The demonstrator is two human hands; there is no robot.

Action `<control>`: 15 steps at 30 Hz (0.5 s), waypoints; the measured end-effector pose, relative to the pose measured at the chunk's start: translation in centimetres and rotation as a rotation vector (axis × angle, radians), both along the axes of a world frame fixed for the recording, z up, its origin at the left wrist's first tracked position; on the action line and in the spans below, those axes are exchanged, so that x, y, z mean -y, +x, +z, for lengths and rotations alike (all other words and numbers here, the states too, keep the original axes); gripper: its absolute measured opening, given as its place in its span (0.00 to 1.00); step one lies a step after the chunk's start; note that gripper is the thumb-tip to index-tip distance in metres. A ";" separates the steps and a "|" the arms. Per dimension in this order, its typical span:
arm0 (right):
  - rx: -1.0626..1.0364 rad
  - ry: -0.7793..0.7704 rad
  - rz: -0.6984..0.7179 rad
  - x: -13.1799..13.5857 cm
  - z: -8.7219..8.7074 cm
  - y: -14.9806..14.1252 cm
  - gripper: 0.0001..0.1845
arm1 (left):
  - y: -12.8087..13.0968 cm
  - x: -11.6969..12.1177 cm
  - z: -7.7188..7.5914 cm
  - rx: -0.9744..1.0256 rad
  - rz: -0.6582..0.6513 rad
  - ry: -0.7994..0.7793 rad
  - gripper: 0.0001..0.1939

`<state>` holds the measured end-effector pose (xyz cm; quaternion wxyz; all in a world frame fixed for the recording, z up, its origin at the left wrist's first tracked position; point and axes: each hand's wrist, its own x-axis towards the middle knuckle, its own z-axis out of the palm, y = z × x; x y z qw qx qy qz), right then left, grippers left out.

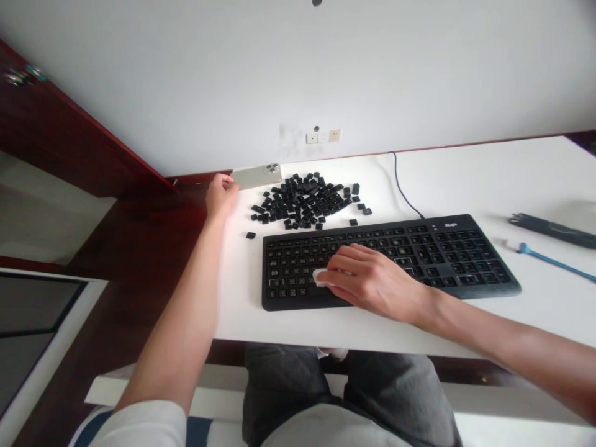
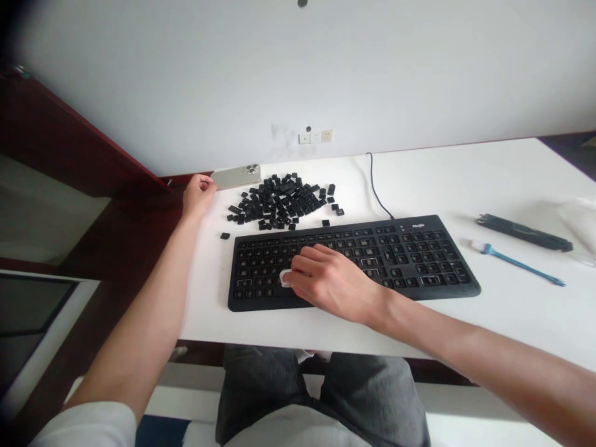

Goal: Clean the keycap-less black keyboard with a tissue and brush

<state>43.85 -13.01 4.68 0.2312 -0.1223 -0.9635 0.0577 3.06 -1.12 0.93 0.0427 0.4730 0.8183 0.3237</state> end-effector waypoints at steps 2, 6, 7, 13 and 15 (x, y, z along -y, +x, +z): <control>-0.005 0.000 -0.087 0.1 0.1 -0.2 0.09 | -0.1 0.1 -0.1 0.012 -0.009 0.009 0.08; -0.152 -0.056 -0.267 1.6 -0.5 0.8 0.10 | -0.1 0.3 -0.2 0.009 -0.023 -0.002 0.09; -0.210 -0.073 -0.320 2.0 -0.8 1.4 0.10 | 0.0 0.4 -0.2 0.002 -0.029 -0.010 0.10; -0.368 -0.069 -0.644 2.5 -0.1 7.9 0.09 | 0.1 0.8 0.1 -0.006 -0.041 -0.037 0.13; -0.352 -0.065 -0.752 1.8 1.1 10.9 0.09 | 0.0 0.9 0.2 0.002 -0.052 -0.044 0.14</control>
